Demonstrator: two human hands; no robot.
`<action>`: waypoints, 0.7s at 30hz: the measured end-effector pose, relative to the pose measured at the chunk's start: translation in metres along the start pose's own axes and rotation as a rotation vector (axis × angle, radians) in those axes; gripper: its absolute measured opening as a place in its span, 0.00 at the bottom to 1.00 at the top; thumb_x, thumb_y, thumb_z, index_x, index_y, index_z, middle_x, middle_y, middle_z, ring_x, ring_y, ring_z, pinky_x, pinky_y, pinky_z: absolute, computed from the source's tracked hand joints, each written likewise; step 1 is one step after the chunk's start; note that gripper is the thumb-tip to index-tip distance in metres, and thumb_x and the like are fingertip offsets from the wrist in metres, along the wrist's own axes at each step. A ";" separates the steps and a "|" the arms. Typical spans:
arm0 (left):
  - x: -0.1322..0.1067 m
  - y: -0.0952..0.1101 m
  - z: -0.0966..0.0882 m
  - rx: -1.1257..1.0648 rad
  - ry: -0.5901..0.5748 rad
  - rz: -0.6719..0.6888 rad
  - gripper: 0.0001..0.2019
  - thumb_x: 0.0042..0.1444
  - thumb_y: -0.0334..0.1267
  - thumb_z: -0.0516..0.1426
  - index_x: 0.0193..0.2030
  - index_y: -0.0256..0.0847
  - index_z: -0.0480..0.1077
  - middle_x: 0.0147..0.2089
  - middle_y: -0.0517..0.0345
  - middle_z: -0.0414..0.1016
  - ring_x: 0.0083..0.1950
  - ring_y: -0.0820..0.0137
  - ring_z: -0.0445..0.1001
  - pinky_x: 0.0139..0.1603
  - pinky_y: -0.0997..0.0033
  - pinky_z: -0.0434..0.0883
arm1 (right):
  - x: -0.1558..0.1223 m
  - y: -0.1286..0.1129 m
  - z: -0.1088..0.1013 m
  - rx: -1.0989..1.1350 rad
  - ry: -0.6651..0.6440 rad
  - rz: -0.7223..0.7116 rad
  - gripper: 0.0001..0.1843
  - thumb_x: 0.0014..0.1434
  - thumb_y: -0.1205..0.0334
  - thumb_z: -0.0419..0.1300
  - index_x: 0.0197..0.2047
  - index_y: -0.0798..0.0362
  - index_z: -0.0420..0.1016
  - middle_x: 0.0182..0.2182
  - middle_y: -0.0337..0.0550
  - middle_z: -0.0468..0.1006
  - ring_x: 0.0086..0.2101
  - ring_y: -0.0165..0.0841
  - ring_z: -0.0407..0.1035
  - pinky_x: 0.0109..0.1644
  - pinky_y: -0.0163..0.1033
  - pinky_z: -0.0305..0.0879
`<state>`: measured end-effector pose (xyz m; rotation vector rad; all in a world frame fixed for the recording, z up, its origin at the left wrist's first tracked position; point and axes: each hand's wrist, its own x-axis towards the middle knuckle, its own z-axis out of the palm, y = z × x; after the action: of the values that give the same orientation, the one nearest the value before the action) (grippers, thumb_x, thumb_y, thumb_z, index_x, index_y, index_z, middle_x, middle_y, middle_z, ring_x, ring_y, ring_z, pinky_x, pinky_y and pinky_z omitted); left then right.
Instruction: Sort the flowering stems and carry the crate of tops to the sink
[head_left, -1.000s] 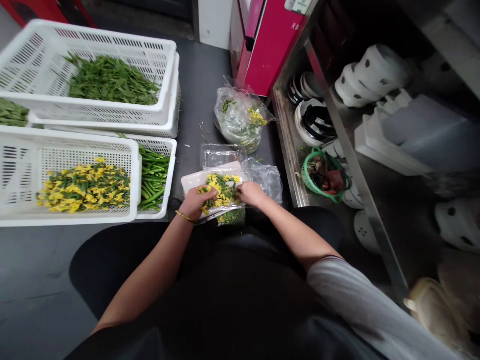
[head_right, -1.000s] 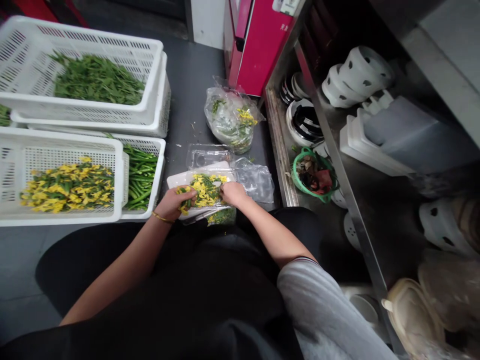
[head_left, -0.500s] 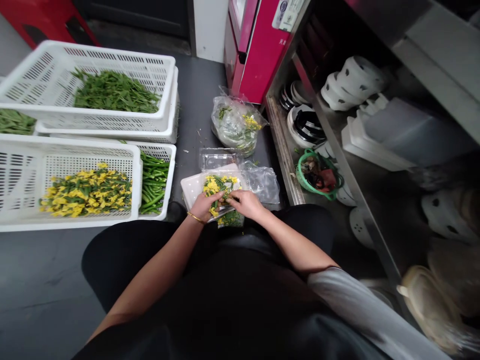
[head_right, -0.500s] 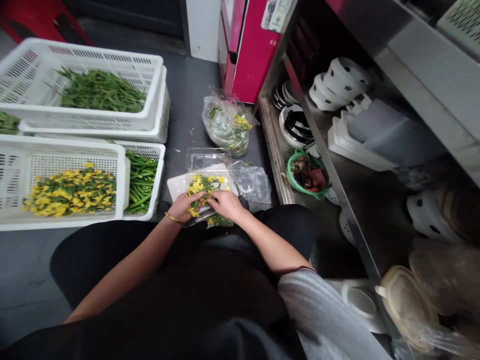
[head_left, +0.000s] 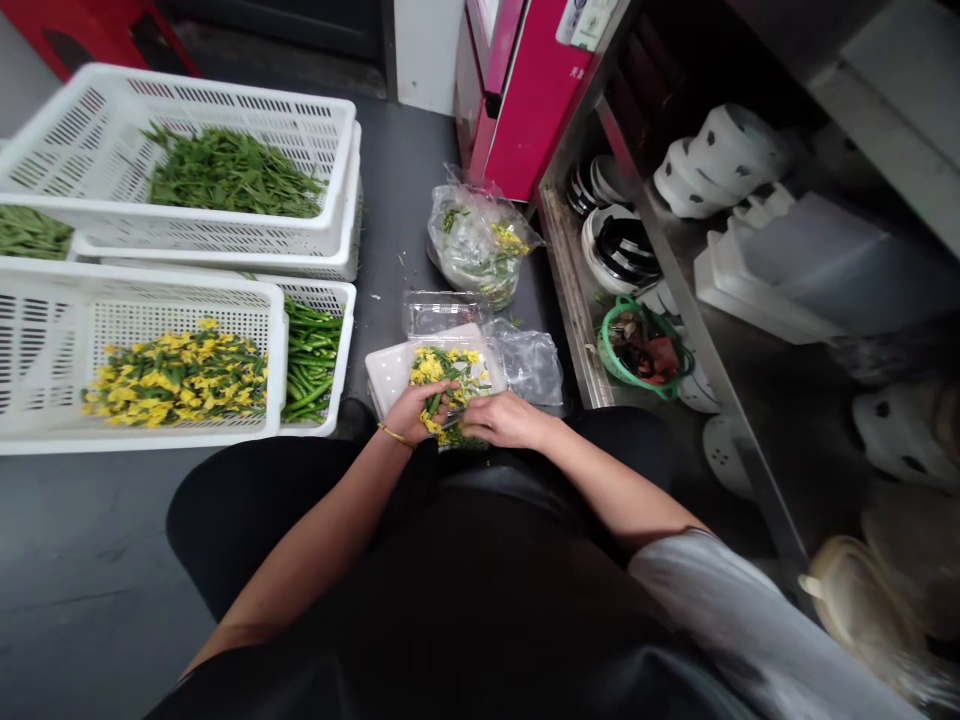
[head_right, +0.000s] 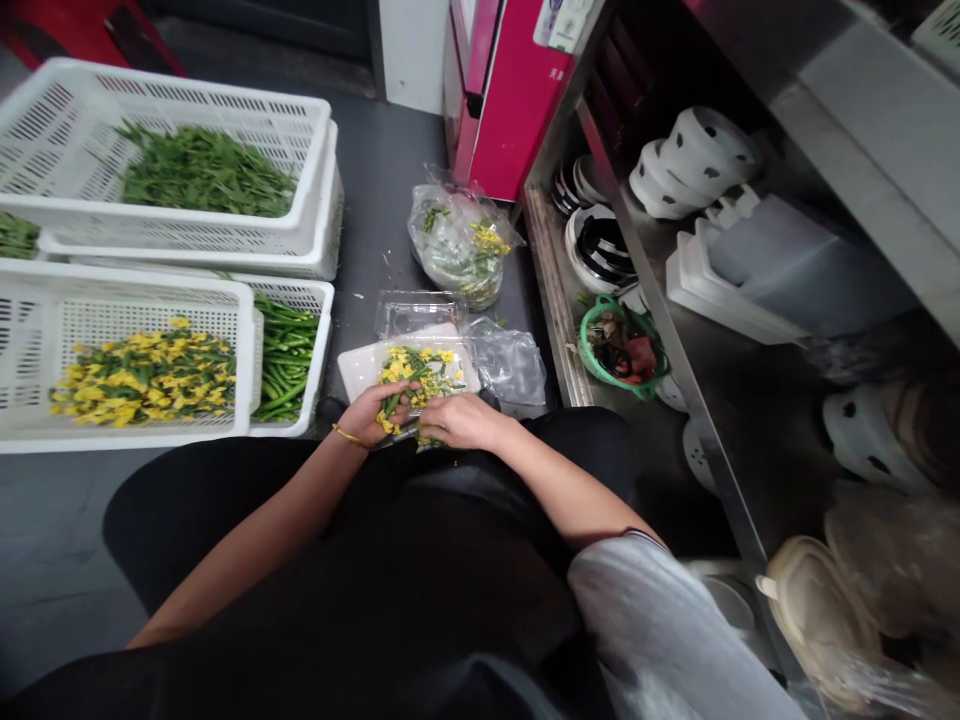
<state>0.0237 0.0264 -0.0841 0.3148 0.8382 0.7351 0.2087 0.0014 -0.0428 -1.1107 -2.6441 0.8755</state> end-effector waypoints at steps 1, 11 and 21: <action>-0.001 0.000 0.001 0.065 0.012 0.040 0.09 0.44 0.34 0.64 0.31 0.29 0.75 0.18 0.58 0.65 0.16 0.80 0.59 0.14 0.80 0.50 | -0.005 0.002 -0.005 0.039 -0.067 0.071 0.11 0.55 0.55 0.61 0.38 0.52 0.74 0.29 0.41 0.75 0.29 0.31 0.68 0.33 0.34 0.60; -0.027 0.002 0.019 0.304 -0.074 0.184 0.12 0.36 0.35 0.68 0.28 0.33 0.73 0.22 0.58 0.71 0.21 0.76 0.66 0.21 0.76 0.62 | 0.001 -0.004 -0.012 0.465 0.187 0.323 0.22 0.62 0.47 0.48 0.26 0.54 0.67 0.16 0.32 0.64 0.19 0.25 0.61 0.27 0.31 0.59; -0.069 0.029 -0.008 0.136 -0.071 0.087 0.10 0.39 0.38 0.63 0.26 0.34 0.71 0.16 0.61 0.59 0.15 0.81 0.52 0.13 0.80 0.49 | 0.002 -0.061 -0.009 -0.104 0.093 -0.180 0.17 0.64 0.51 0.49 0.33 0.51 0.74 0.30 0.43 0.73 0.32 0.30 0.67 0.36 0.34 0.58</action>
<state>-0.0262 -0.0012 -0.0352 0.4990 0.8126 0.7453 0.1735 -0.0272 -0.0016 -0.8925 -2.6869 0.6438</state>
